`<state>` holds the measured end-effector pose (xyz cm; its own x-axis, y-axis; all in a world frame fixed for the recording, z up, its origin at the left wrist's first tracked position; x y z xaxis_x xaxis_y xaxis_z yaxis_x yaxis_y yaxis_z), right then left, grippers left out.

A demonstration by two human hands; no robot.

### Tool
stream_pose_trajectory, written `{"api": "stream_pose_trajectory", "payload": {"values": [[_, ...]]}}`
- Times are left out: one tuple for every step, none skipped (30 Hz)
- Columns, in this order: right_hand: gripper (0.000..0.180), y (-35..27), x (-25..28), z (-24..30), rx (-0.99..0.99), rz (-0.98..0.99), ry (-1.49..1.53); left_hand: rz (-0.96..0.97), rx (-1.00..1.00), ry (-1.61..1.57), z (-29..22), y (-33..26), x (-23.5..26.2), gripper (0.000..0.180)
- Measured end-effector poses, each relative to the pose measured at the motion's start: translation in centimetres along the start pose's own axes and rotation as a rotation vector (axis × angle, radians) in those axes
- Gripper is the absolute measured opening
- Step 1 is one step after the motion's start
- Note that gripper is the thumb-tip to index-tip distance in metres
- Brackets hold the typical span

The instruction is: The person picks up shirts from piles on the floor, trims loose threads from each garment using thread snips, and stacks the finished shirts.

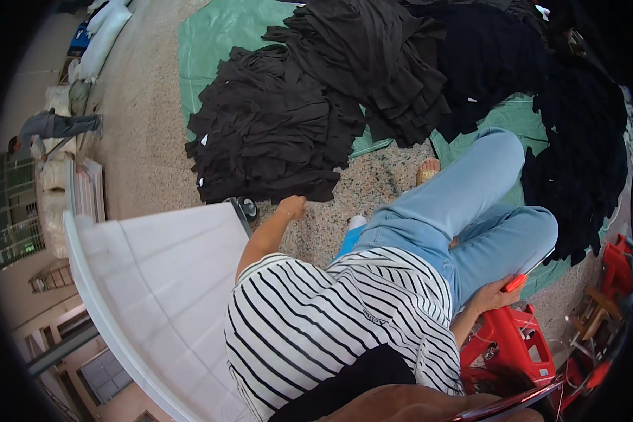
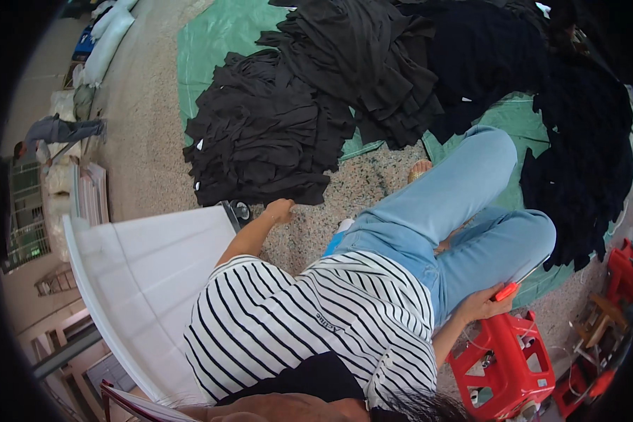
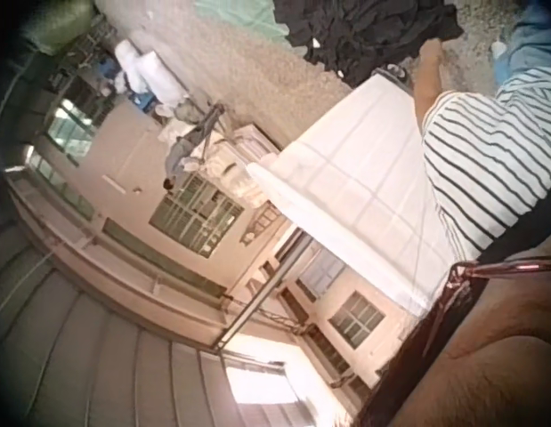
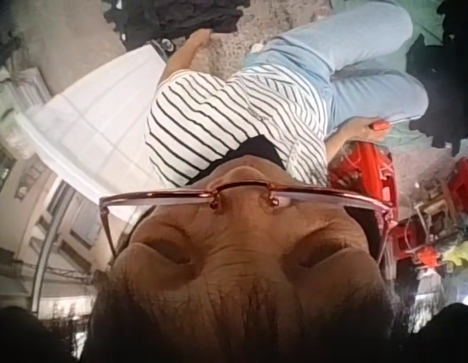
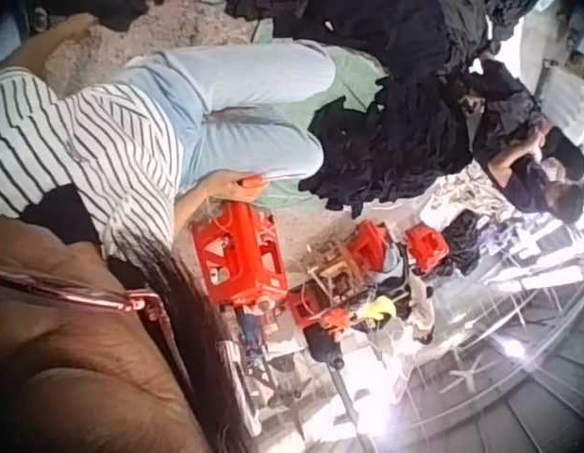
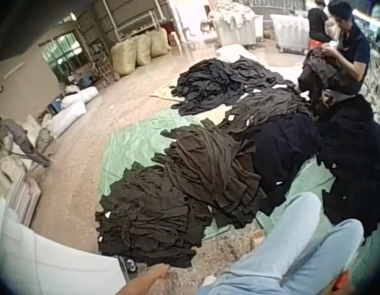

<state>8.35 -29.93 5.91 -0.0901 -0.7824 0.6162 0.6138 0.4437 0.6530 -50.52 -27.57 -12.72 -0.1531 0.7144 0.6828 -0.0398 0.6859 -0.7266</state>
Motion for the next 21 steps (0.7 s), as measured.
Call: {"api": "stream_pose_trajectory", "payload": {"values": [[0.04, -0.2, 0.0, -0.6, 0.011, -0.015, 0.004, 0.026, 0.125, -0.033, 0.5, 0.9, 0.1, 0.06], [0.04, -0.2, 0.2, -1.2, 0.024, 0.011, -0.029, -0.157, 0.087, -0.008, -0.1, 1.5, 1.3, 0.069], [0.039, -0.1, 0.3, -1.8, 0.056, -0.012, -0.033, -0.341, 0.049, 0.013, -1.0, 2.1, 2.7, 0.079], [0.038, 0.1, 0.4, -2.5, 0.085, -0.024, -0.028, -0.502, -0.009, 0.052, -1.1, 3.6, 3.8, 0.092], [0.037, 0.2, 0.6, -3.0, 0.085, -0.024, -0.06, -0.633, -0.053, 0.086, -2.2, 5.0, 6.2, 0.096], [0.037, 0.5, 0.8, -3.5, 0.036, -0.031, -0.08, -0.764, -0.096, 0.118, -3.4, 6.6, 9.0, 0.1], [0.038, 0.8, 1.1, -4.3, -0.007, -0.044, -0.101, -0.78, -0.093, 0.13, -3.9, 9.3, 11.1, 0.107], [0.04, 0.9, 1.2, -5.9, -0.005, -0.056, -0.156, -0.796, -0.067, 0.156, -3.7, 11.0, 13.8, 0.113], [0.041, 1.2, 1.9, -6.6, 0.012, -0.065, -0.182, -0.797, -0.04, 0.186, -4.0, 13.0, 16.1, 0.119], [0.042, 1.5, 2.4, -7.1, 0.028, -0.069, -0.201, -0.798, -0.005, 0.219, -4.2, 14.3, 18.4, 0.125], [0.043, 1.6, 3.1, -8.2, -0.072, -0.027, -0.278, -0.731, -0.012, 0.29, -4.3, 15.3, 20.1, 0.134], [0.044, 1.5, 3.4, -8.4, -0.031, -0.056, -0.302, -0.621, -0.07, 0.334, -4.8, 16.3, 21.5, 0.136], [0.044, 1.5, 3.8, -8.6, 0.012, -0.08, -0.326, -0.506, -0.124, 0.377, -5.4, 17.1, 22.1, 0.139], [0.047, 1.5, 4.2, -9.3, -0.025, -0.093, -0.369, -0.38, -0.163, 0.427, -6.2, 18.1, 21.8, 0.142], [0.047, 1.5, 4.2, -9.9, -0.019, -0.092, -0.375, -0.236, -0.126, 0.449, -7.1, 18.7, 21.5, 0.143], [0.048, 1.7, 4.4, -8.1, -0.041, -0.083, -0.336, -0.237, -0.088, 0.507, -7.3, 19.2, 20.7, 0.142], [0.048, 1.8, 4.4, -7.1, -0.064, -0.06, -0.288, -0.23, -0.036, 0.567, -6.6, 19.1, 19.3, 0.141], [0.048, 1.8, 4.1, -7.9, -0.064, -0.044, -0.286, -0.319, 0.03, 0.577, -4.2, 20.9, 16.5, 0.117], [0.048, 1.8, 4.2, -9.4, -0.075, -0.038, -0.329, -0.427, 0.019, 0.521, -3.0, 21.7, 14.9, 0.08], [0.048, 1.9, 4.6, -10.3, -0.089, -0.043, -0.373, -0.431, -0.03, 0.424, -3.2, 21.3, 15.6, 0.052], [0.048, 1.7, 4.6, -9.2, -0.122, -0.055, -0.391, -0.603, -0.08, 0.291, -2.8, 20.0, 16.8, 0.041]]}}
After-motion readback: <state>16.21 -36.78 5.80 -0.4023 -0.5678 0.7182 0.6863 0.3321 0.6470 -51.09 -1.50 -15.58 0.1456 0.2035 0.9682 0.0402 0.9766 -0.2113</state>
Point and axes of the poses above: each hand's wrist, its own y-axis towards the middle knuckle, its own x-axis out of the back of the hand, z = x × y, the point moved 2 cm from there along y, towards the middle knuckle, and after that the axes turned 13 degrees about -z, right-handed, at the moved point
